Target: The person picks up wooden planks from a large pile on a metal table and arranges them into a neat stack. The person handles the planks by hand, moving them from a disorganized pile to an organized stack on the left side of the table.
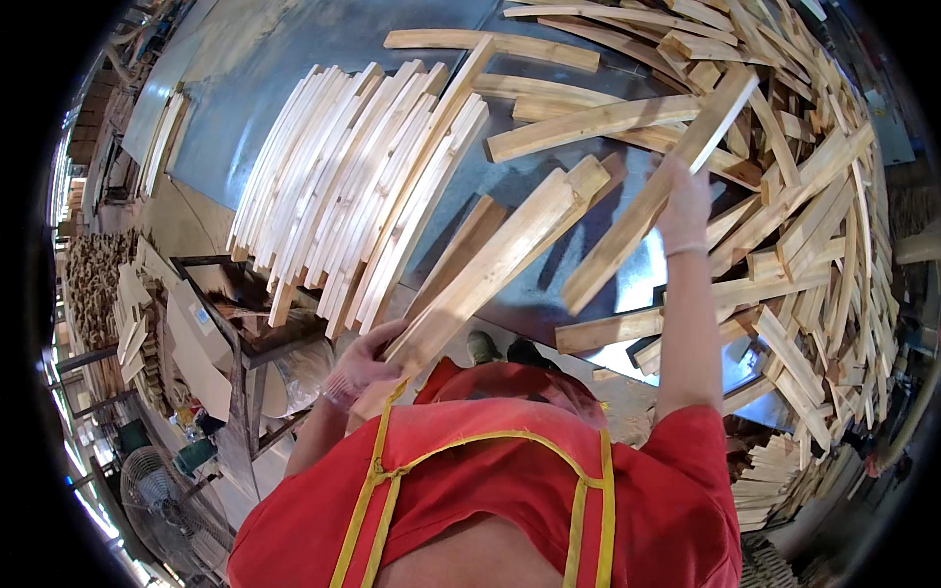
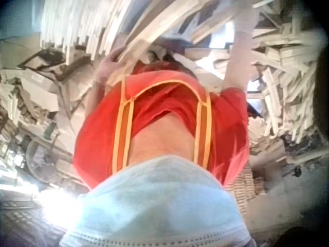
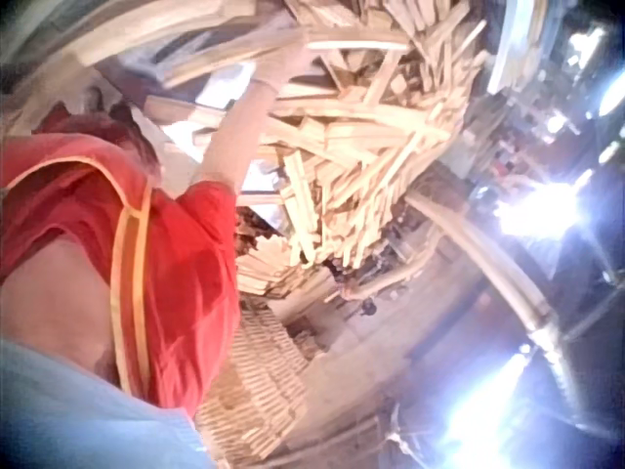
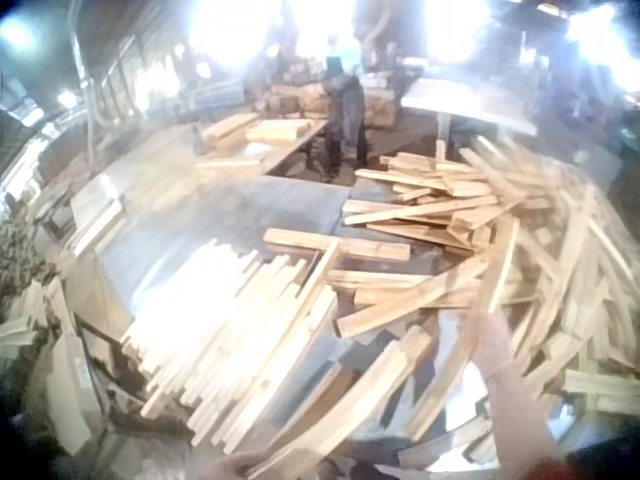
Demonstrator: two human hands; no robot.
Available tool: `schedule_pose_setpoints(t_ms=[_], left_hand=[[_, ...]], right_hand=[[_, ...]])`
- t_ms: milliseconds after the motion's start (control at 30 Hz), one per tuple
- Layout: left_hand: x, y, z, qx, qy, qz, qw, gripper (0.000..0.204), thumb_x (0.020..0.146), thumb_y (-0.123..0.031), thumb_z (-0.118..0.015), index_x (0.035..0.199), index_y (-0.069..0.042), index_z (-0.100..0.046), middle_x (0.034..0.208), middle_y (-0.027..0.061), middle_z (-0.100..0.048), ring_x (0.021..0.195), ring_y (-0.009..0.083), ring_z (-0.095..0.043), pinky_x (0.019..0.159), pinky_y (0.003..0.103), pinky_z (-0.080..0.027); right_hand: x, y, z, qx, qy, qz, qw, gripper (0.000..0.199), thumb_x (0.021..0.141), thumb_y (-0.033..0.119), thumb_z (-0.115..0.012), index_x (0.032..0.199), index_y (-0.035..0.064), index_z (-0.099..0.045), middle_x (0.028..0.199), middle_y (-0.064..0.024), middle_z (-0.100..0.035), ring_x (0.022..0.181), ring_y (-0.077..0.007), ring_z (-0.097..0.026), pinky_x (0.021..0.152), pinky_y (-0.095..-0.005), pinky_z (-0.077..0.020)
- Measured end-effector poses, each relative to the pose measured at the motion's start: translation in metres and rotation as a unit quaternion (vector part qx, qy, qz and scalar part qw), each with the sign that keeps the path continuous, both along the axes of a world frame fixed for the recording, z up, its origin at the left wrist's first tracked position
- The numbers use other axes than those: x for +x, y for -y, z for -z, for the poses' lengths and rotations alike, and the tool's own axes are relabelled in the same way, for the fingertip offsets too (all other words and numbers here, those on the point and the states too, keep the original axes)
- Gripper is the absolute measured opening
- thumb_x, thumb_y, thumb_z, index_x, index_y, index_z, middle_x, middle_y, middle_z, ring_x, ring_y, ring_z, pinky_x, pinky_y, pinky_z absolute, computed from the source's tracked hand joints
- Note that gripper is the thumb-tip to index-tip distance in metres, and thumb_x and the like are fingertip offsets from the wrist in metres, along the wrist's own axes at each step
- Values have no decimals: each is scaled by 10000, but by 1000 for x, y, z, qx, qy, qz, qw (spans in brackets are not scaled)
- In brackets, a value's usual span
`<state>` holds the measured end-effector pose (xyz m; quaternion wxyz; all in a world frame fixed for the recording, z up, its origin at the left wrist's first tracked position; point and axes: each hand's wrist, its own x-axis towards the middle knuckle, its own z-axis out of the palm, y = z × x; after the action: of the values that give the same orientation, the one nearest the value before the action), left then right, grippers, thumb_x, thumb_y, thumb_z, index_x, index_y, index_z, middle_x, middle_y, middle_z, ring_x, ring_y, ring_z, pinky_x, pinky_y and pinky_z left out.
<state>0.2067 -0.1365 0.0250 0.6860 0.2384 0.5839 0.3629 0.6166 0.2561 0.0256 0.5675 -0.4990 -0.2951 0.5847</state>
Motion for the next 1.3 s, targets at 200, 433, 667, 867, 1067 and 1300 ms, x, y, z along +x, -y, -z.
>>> schedule_pose_setpoints(t_ms=[200, 433, 667, 867, 1067, 1300], left_hand=[[26, -12, -33, 120, -244, -13, 962, 842, 741, -12, -852, 1515, 16, -519, 1441, 130, -582, 1348, 244, -594, 1177, 363, -440], [93, -93, 16, 126, -527, 163, 825, 894, 800, -380, -849, 1543, -129, -417, 1357, 211, -595, 1198, 442, -647, 1002, 509, -550], [99, -135, 21, 125, -521, 212, 817, 948, 759, -395, -814, 1559, -94, -403, 1363, 173, -538, 1212, 402, -600, 1015, 506, -495], [35, -132, 18, 248, -690, 129, 668, 752, 778, -363, -765, 1414, -51, -513, 1401, 165, -529, 1314, 388, -505, 1071, 584, -404], [-23, -135, 34, 230, -668, 150, 692, 833, 718, -436, -839, 1401, -67, -536, 1417, 170, -567, 1369, 395, -480, 1129, 592, -365], [-216, -134, 70, 189, -693, 147, 680, 879, 818, -522, -770, 1501, -59, -469, 1537, 224, -522, 1405, 454, -486, 1147, 601, -373]], right_hand=[[-68, 113, 80, -118, 65, 39, 990, 468, 985, 192, -701, 1379, 39, -502, 1054, -97, -606, 898, -214, -596, 798, -377, -534], [-129, 148, 123, -33, 359, -259, 896, 679, 974, 240, -666, 1539, -12, -387, 1232, -236, -665, 1205, -376, -631, 1027, -453, -501], [-132, 133, 62, -208, 47, -297, 931, 527, 936, 213, -692, 1390, 13, -515, 1159, -106, -684, 990, -226, -660, 862, -362, -560], [-215, 138, 67, -121, 300, -312, 893, 778, 820, 359, -794, 1331, -117, -450, 1186, -281, -680, 1091, -381, -669, 973, -422, -544], [-274, 124, 39, -149, 282, -350, 881, 817, 771, 215, -768, 1388, -174, -400, 1230, -331, -638, 1148, -437, -650, 990, -453, -549], [-474, 111, 72, -136, 277, -359, 881, 915, 749, 316, -757, 1392, -204, -366, 1350, -409, -556, 1234, -492, -616, 1035, -478, -533]])
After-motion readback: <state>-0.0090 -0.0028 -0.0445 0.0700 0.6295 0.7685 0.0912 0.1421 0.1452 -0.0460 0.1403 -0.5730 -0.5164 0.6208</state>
